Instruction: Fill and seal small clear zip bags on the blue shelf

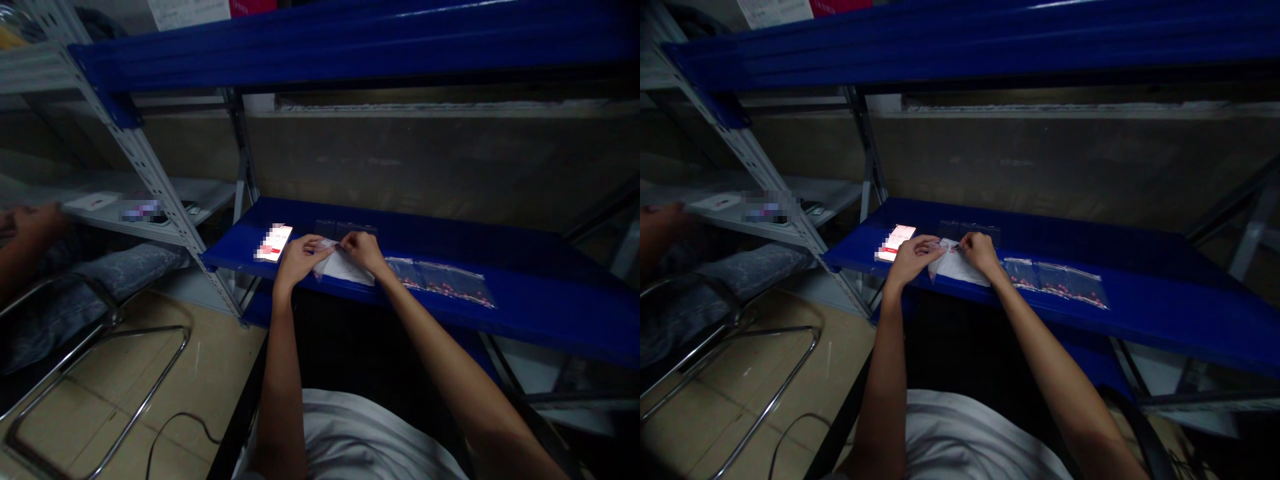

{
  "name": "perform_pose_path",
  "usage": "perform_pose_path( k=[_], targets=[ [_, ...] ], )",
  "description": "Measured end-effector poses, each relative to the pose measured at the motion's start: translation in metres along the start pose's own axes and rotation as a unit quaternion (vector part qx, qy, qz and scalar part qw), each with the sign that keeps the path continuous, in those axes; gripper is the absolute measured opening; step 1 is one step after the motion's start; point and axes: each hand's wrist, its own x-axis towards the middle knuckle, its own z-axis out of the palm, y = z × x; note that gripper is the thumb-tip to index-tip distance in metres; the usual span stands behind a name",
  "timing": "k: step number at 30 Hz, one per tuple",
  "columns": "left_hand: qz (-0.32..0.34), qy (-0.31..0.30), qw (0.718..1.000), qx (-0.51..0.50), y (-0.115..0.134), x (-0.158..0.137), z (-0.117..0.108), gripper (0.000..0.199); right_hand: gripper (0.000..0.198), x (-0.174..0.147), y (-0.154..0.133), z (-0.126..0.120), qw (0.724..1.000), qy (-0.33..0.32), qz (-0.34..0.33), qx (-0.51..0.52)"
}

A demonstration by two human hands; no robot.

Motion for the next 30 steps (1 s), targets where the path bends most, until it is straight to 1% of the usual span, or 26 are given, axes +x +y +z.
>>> perform_pose_path(
  k=[2,4,6,8,11,14,16,18,20,22,24,27,30],
  targets=[
    [0.001,0.003,1.0,0.0,-0.002,0.0,-0.001,0.038,0.021,0.001,0.005,0.011,0.999,-0.013,0.003,-0.053],
    [0.004,0.004,1.0,-0.001,-0.004,0.001,0.0,0.038,0.022,0.0,0.009,0.019,0.996,-0.015,-0.008,-0.084],
    [0.006,0.005,1.0,-0.003,-0.006,0.002,0.0,0.039,0.023,0.0,0.011,0.024,0.995,-0.016,-0.028,-0.092],
    [0.006,0.006,1.0,-0.004,-0.008,0.002,0.0,0.039,0.024,-0.001,0.012,0.025,0.996,-0.012,-0.048,-0.079],
    [0.005,0.005,1.0,-0.006,-0.008,0.002,0.0,0.039,0.022,-0.003,0.012,0.018,0.998,0.022,-0.06,-0.024],
    [0.004,0.011,1.0,-0.016,-0.008,0.002,0.003,0.039,0.021,-0.015,0.005,0.002,0.994,0.066,-0.026,0.079],
    [0.002,0.018,0.999,-0.034,-0.007,0.002,0.008,0.038,0.024,-0.03,-0.005,-0.011,0.981,0.052,-0.012,0.186],
    [-0.003,0.021,0.998,-0.06,-0.004,0.003,0.016,0.036,0.038,-0.047,-0.018,-0.02,0.955,0.001,-0.018,0.295],
    [-0.008,0.018,0.996,-0.089,0.0,0.005,0.024,0.033,0.052,-0.06,-0.031,-0.023,0.933,-0.022,-0.019,0.357],
    [-0.013,0.017,0.994,-0.11,0.005,0.006,0.033,0.032,0.056,-0.069,-0.039,-0.023,0.926,-0.01,-0.015,0.377],
    [-0.017,0.024,0.991,-0.132,0.01,0.007,0.041,0.035,0.049,-0.072,-0.042,-0.021,0.927,0.017,-0.007,0.375],
    [-0.035,0.018,0.985,-0.169,0.015,0.006,0.049,0.04,0.037,-0.074,-0.036,-0.02,0.932,0.053,0.006,0.36],
    [-0.053,-0.013,0.98,-0.19,0.016,0.005,0.051,0.036,0.037,-0.077,-0.027,-0.025,0.93,0.071,0.02,0.361]
  ],
)
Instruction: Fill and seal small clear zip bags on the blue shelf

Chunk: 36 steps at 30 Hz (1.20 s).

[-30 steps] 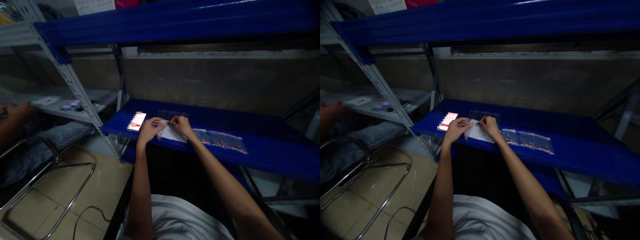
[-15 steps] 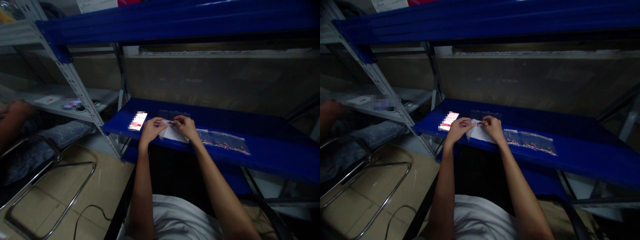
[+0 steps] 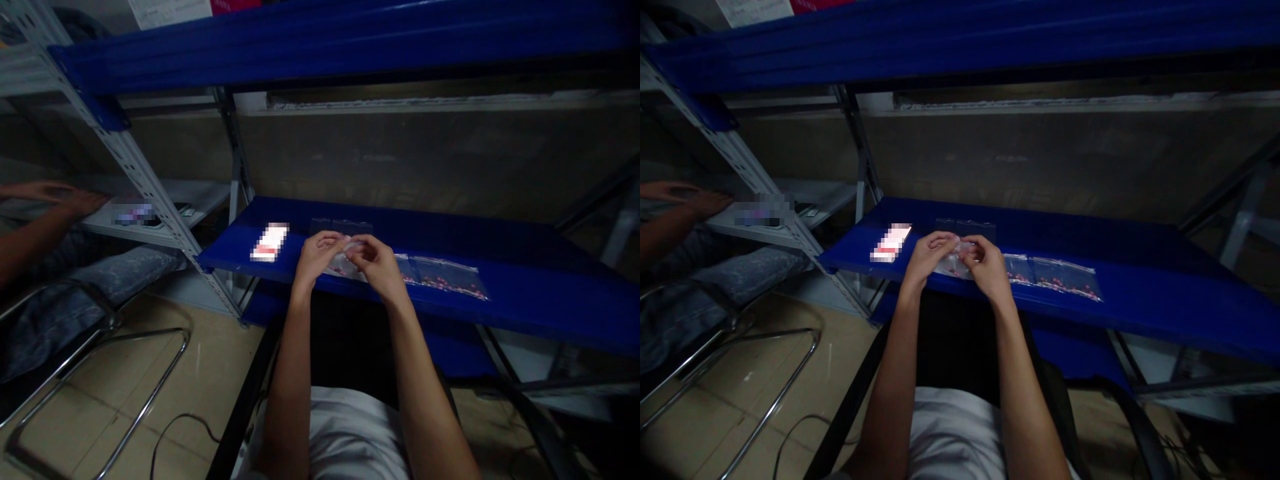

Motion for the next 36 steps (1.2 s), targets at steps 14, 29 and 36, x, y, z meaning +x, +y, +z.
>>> perform_pose_path(
  k=[14,29,36],
  targets=[
    [0.025,0.023,0.999,0.034,-0.007,0.005,0.001,0.011,0.033,-0.006,-0.008,-0.023,0.999,0.026,0.028,0.006],
    [0.03,0.004,0.997,0.071,0.001,0.001,0.013,0.007,0.027,-0.007,-0.013,-0.022,0.998,0.044,0.002,0.033],
    [0.015,-0.069,0.997,0.022,-0.004,0.002,0.02,0.015,0.03,-0.004,-0.004,-0.027,0.999,0.038,0.0,0.022]
  ],
)
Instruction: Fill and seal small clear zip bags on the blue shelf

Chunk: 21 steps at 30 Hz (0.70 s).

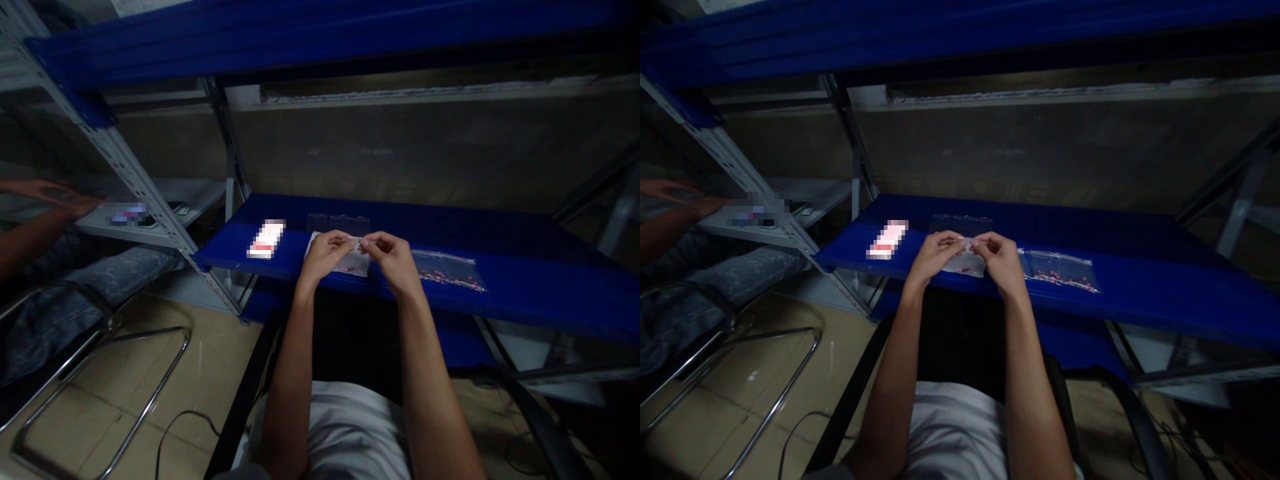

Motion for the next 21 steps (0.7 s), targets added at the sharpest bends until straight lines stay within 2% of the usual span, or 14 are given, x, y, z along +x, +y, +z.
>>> perform_pose_path(
  k=[6,10,13,17,21],
  targets=[
    [0.055,0.012,0.997,0.059,0.0,-0.001,0.003,0.015,0.029,-0.001,-0.001,-0.001,0.998,0.021,-0.03,-0.053],
    [0.062,0.029,0.993,0.093,0.006,-0.005,0.006,0.018,0.035,-0.002,-0.003,-0.001,1.0,0.008,-0.009,-0.013],
    [0.056,0.026,0.996,0.07,0.01,-0.005,0.011,0.02,0.038,-0.003,-0.007,-0.003,1.0,-0.009,0.0,0.014],
    [0.058,-0.006,0.998,0.026,0.011,-0.001,0.019,0.022,0.034,-0.004,-0.013,-0.011,0.999,0.032,-0.004,0.016],
    [0.03,-0.027,0.999,0.018,0.005,0.0,0.025,0.021,0.034,-0.005,-0.013,-0.022,0.997,0.073,-0.002,0.014]
  ],
)
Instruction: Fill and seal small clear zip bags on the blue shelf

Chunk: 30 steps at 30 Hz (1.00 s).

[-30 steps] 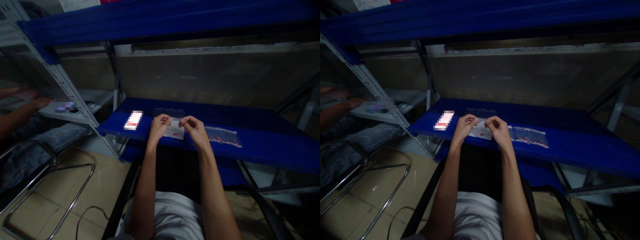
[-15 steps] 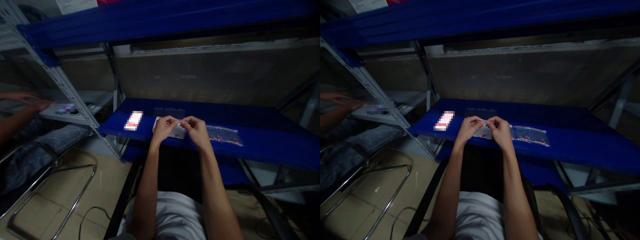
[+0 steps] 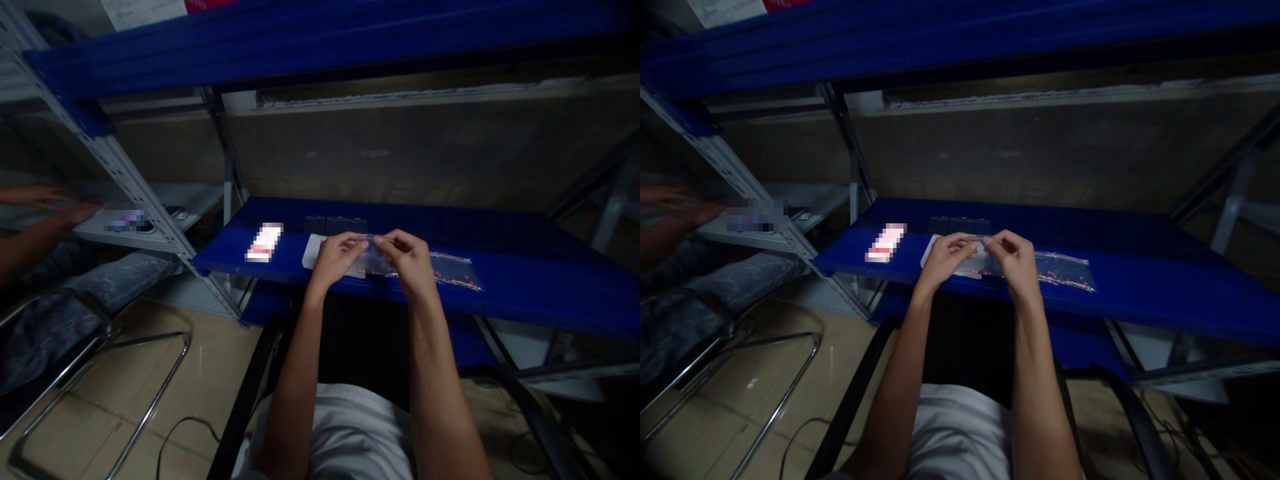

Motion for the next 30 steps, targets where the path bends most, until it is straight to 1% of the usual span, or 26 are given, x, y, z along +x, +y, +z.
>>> perform_pose_path(
  k=[3,6,8,11,13,15,16,18,21,25,27,30],
  targets=[
    [-0.031,-0.04,0.999,-0.003,-0.007,-0.001,0.007,0.015,0.036,0.001,0.003,-0.011,0.999,0.028,0.021,-0.009],
    [-0.053,-0.057,0.997,-0.009,-0.014,0.005,0.018,0.009,0.041,0.003,0.008,-0.027,0.997,0.024,0.067,-0.042],
    [-0.075,-0.044,0.996,-0.014,-0.019,0.013,0.027,0.01,0.051,0.004,0.012,-0.041,0.992,0.023,0.097,-0.078],
    [-0.123,-0.009,0.992,-0.005,-0.027,0.028,0.045,0.012,0.064,0.006,0.024,-0.062,0.983,0.024,0.135,-0.121],
    [-0.159,0.005,0.987,0.023,-0.031,0.035,0.056,0.015,0.066,0.007,0.033,-0.071,0.978,0.024,0.144,-0.152],
    [-0.182,0.009,0.981,0.073,-0.034,0.038,0.065,0.019,0.065,0.009,0.041,-0.076,0.965,0.044,0.143,-0.215],
    [-0.183,0.011,0.977,0.104,-0.036,0.038,0.068,0.02,0.064,0.01,0.044,-0.076,0.954,0.059,0.139,-0.258],
    [-0.164,0.019,0.971,0.171,-0.038,0.035,0.073,0.022,0.059,0.011,0.048,-0.074,0.929,0.075,0.124,-0.341],
    [-0.126,0.034,0.958,0.254,-0.039,0.029,0.075,0.023,0.051,0.012,0.049,-0.068,0.901,0.064,0.109,-0.415],
    [-0.099,0.029,0.941,0.322,-0.039,0.021,0.075,0.021,0.049,0.012,0.052,-0.065,0.882,0.054,0.112,-0.454],
    [-0.095,0.02,0.937,0.337,-0.039,0.018,0.074,0.019,0.049,0.013,0.054,-0.067,0.878,0.054,0.111,-0.463],
    [-0.092,0.011,0.935,0.341,-0.04,0.014,0.074,0.017,0.044,0.012,0.057,-0.071,0.872,0.06,0.107,-0.473]
  ],
)
